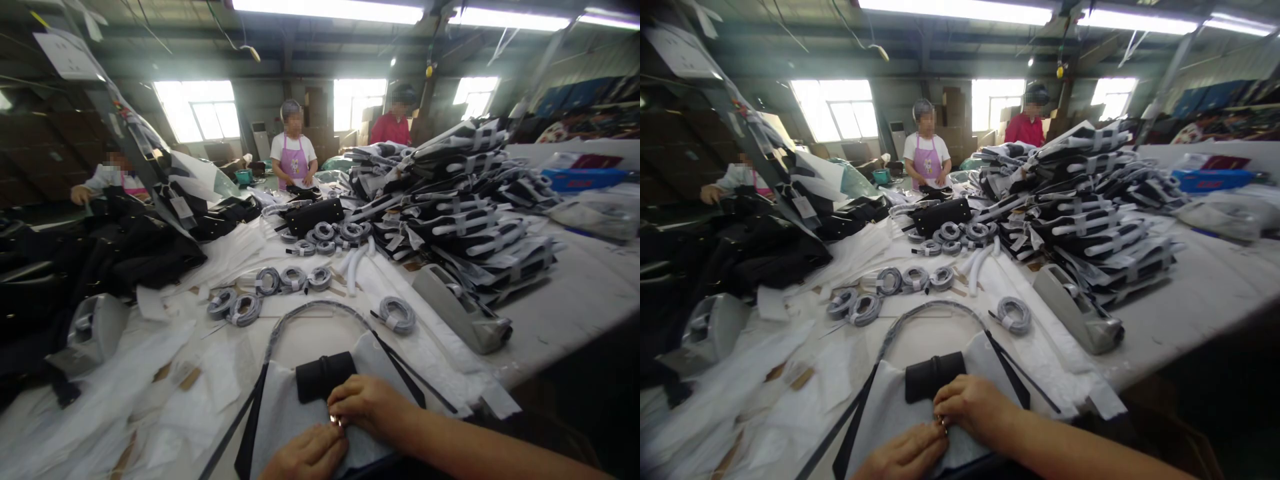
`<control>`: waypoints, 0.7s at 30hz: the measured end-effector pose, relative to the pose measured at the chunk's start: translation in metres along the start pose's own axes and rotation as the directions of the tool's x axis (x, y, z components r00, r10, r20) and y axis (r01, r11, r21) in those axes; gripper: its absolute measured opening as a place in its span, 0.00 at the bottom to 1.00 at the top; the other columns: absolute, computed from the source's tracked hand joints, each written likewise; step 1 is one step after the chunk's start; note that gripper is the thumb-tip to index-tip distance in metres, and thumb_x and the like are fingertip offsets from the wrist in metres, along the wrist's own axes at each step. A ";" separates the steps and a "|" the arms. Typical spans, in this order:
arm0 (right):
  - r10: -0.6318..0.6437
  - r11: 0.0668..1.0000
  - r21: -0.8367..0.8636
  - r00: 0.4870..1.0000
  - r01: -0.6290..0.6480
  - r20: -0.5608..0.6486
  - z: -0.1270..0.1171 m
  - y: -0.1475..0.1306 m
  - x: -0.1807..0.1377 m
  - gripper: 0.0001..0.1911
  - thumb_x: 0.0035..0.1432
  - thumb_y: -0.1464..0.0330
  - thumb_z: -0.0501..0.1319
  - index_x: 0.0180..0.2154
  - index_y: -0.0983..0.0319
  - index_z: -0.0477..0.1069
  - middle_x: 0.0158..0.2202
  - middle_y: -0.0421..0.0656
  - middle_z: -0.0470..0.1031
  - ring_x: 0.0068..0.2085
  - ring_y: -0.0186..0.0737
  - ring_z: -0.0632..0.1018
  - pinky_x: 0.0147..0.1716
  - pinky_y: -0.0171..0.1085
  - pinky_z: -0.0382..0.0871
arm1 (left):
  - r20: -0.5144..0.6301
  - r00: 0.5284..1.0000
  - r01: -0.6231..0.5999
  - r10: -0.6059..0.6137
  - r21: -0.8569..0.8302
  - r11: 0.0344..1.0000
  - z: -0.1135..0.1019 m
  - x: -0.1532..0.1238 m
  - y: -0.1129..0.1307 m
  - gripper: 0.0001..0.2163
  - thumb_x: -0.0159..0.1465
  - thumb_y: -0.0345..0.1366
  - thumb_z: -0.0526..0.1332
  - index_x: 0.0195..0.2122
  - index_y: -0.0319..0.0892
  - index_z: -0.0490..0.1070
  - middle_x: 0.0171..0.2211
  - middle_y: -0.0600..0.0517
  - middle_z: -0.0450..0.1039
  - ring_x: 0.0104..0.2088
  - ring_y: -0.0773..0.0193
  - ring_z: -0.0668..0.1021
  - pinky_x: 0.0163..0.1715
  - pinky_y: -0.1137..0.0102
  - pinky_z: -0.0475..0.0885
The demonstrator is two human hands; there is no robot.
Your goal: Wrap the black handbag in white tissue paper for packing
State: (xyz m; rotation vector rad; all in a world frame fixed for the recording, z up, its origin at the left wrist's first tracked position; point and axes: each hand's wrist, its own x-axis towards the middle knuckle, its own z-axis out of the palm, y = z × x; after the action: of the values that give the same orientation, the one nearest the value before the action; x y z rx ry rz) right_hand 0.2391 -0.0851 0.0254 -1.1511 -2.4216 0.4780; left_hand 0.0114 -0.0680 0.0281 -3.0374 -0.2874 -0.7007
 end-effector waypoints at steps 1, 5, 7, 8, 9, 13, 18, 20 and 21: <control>-0.012 0.999 -0.029 1.000 0.012 0.016 -0.001 0.000 0.003 0.08 0.67 0.69 0.60 0.40 0.60 0.79 0.42 0.41 0.82 0.40 0.36 0.80 0.39 0.33 0.70 | 0.011 1.000 -0.003 0.003 -0.005 1.000 -0.001 0.000 0.000 0.13 0.72 0.34 0.52 0.53 0.41 0.72 0.51 0.54 0.80 0.52 0.71 0.79 0.58 0.82 0.63; -0.122 0.984 -0.111 0.983 0.137 0.134 -0.014 0.002 0.017 0.09 0.66 0.70 0.60 0.35 0.61 0.78 0.40 0.42 0.79 0.38 0.38 0.77 0.34 0.33 0.68 | 0.022 0.999 -0.031 0.031 0.022 0.999 -0.002 -0.001 0.000 0.15 0.72 0.37 0.53 0.54 0.39 0.71 0.52 0.51 0.79 0.52 0.68 0.79 0.57 0.79 0.67; -0.177 0.970 -0.128 0.963 0.205 0.205 -0.021 0.002 0.023 0.06 0.64 0.70 0.63 0.34 0.61 0.76 0.39 0.41 0.78 0.38 0.38 0.75 0.34 0.33 0.67 | -0.012 1.000 -0.021 0.022 0.022 1.000 0.000 -0.002 0.001 0.15 0.71 0.37 0.54 0.55 0.39 0.71 0.51 0.51 0.79 0.52 0.68 0.79 0.57 0.79 0.66; -0.194 0.964 -0.132 0.953 0.229 0.234 -0.023 0.003 0.026 0.04 0.63 0.70 0.64 0.34 0.61 0.76 0.39 0.41 0.78 0.38 0.38 0.75 0.34 0.33 0.66 | -0.032 0.999 -0.012 0.013 0.023 1.000 0.001 -0.003 0.002 0.15 0.71 0.37 0.54 0.55 0.39 0.71 0.51 0.52 0.79 0.52 0.69 0.79 0.58 0.79 0.65; -0.203 0.960 -0.137 0.945 0.243 0.257 -0.024 0.002 0.028 0.03 0.62 0.69 0.65 0.34 0.60 0.76 0.39 0.41 0.77 0.38 0.38 0.74 0.34 0.33 0.66 | -0.049 0.999 -0.007 0.008 0.027 1.000 0.001 -0.003 0.002 0.14 0.71 0.36 0.54 0.54 0.39 0.71 0.51 0.52 0.79 0.52 0.69 0.79 0.58 0.80 0.65; -0.094 0.971 -0.189 0.962 0.145 0.256 -0.021 -0.003 0.028 0.04 0.62 0.68 0.65 0.34 0.61 0.75 0.38 0.43 0.77 0.37 0.39 0.75 0.32 0.33 0.67 | -0.043 0.999 -0.012 0.014 0.042 0.999 0.001 -0.003 0.004 0.14 0.70 0.30 0.54 0.54 0.38 0.71 0.50 0.51 0.80 0.52 0.69 0.79 0.58 0.80 0.65; 0.094 0.976 -0.209 0.984 -0.060 0.152 -0.031 -0.022 0.009 0.05 0.65 0.72 0.61 0.38 0.63 0.77 0.39 0.44 0.79 0.39 0.39 0.79 0.40 0.34 0.73 | 0.016 1.000 -0.004 0.003 0.024 1.000 0.001 -0.003 0.002 0.14 0.71 0.31 0.52 0.54 0.39 0.71 0.51 0.52 0.79 0.52 0.69 0.79 0.57 0.79 0.66; 0.068 0.973 -0.225 0.991 -0.041 0.114 -0.036 -0.026 -0.007 0.12 0.67 0.66 0.60 0.50 0.62 0.74 0.49 0.46 0.79 0.50 0.43 0.78 0.53 0.40 0.71 | -0.039 0.999 0.000 0.002 0.037 0.999 0.006 -0.005 0.001 0.14 0.72 0.34 0.52 0.54 0.41 0.71 0.52 0.54 0.79 0.52 0.70 0.79 0.56 0.80 0.67; 0.019 0.965 -0.261 0.995 0.007 0.096 -0.036 -0.026 -0.016 0.19 0.68 0.60 0.59 0.56 0.63 0.71 0.54 0.48 0.77 0.55 0.47 0.75 0.58 0.44 0.67 | -0.084 0.996 0.000 0.004 0.049 0.999 0.010 -0.007 0.001 0.14 0.73 0.35 0.51 0.53 0.42 0.72 0.51 0.56 0.79 0.51 0.71 0.79 0.56 0.80 0.67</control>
State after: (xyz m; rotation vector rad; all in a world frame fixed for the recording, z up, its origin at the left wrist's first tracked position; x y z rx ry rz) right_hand 0.2494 -0.1087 0.0648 -1.2675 -2.6267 0.2249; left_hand 0.0100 -0.0692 0.0159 -2.9521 -0.2952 -0.8063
